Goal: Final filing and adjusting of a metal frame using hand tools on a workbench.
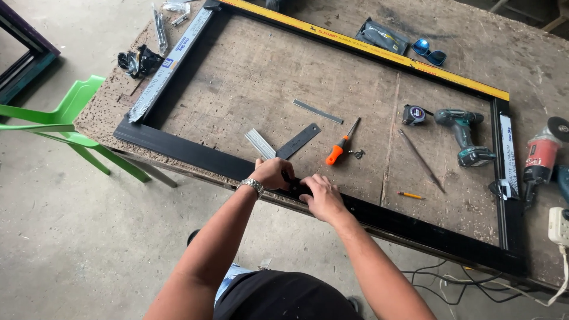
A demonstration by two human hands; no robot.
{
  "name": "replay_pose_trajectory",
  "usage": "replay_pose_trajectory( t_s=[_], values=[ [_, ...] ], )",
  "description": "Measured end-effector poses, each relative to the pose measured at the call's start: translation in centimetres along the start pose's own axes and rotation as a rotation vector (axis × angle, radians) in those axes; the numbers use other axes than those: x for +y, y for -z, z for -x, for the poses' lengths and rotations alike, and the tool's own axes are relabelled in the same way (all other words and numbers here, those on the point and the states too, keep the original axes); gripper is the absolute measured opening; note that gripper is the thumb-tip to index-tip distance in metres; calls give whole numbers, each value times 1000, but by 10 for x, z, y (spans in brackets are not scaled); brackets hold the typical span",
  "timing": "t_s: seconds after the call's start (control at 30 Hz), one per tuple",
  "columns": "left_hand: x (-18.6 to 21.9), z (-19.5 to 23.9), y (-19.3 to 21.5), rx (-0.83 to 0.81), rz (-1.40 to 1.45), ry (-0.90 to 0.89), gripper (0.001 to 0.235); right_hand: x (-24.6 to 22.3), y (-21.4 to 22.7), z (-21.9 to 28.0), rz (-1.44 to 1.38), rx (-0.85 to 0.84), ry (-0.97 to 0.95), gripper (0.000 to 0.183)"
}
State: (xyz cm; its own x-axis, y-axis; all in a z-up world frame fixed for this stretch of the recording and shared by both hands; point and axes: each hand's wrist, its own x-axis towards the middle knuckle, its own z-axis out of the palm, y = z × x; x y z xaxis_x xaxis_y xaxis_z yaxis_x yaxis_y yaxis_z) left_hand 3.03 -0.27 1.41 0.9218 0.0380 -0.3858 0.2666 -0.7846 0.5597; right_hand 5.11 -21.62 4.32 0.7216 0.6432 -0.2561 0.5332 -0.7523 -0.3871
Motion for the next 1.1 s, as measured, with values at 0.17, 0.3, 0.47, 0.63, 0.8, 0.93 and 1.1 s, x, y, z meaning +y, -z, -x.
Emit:
replay_pose_trajectory(
  t_s=[0.17, 0.3, 0.47, 0.63, 0.8, 0.93, 1.1],
  values=[
    [-10, 5, -1, 105, 63, -149, 25, 14, -9, -2, 30, 82, 221, 37],
    [-17, 27, 13, 111, 246, -263, 20, 11, -3, 0, -82, 160, 279, 36],
    [-32, 20, 0, 105, 300, -372, 23, 14, -4, 5, -166, 196, 333, 38],
    [-35, 24, 2, 108, 410, -412, 21, 17, -7, -1, -164, 235, 362, 39],
    [-35, 24, -6, 165, 368, -439, 18, 18, -10, 0, -218, 206, 395, 41],
    [-36, 30, -2, 71, 268, -422, 26, 15, -19, 2, -202, 251, 397, 40],
    [-35, 25, -3, 84, 286, -417, 22, 21, -31, -3, -170, 353, 401, 40]
  ],
)
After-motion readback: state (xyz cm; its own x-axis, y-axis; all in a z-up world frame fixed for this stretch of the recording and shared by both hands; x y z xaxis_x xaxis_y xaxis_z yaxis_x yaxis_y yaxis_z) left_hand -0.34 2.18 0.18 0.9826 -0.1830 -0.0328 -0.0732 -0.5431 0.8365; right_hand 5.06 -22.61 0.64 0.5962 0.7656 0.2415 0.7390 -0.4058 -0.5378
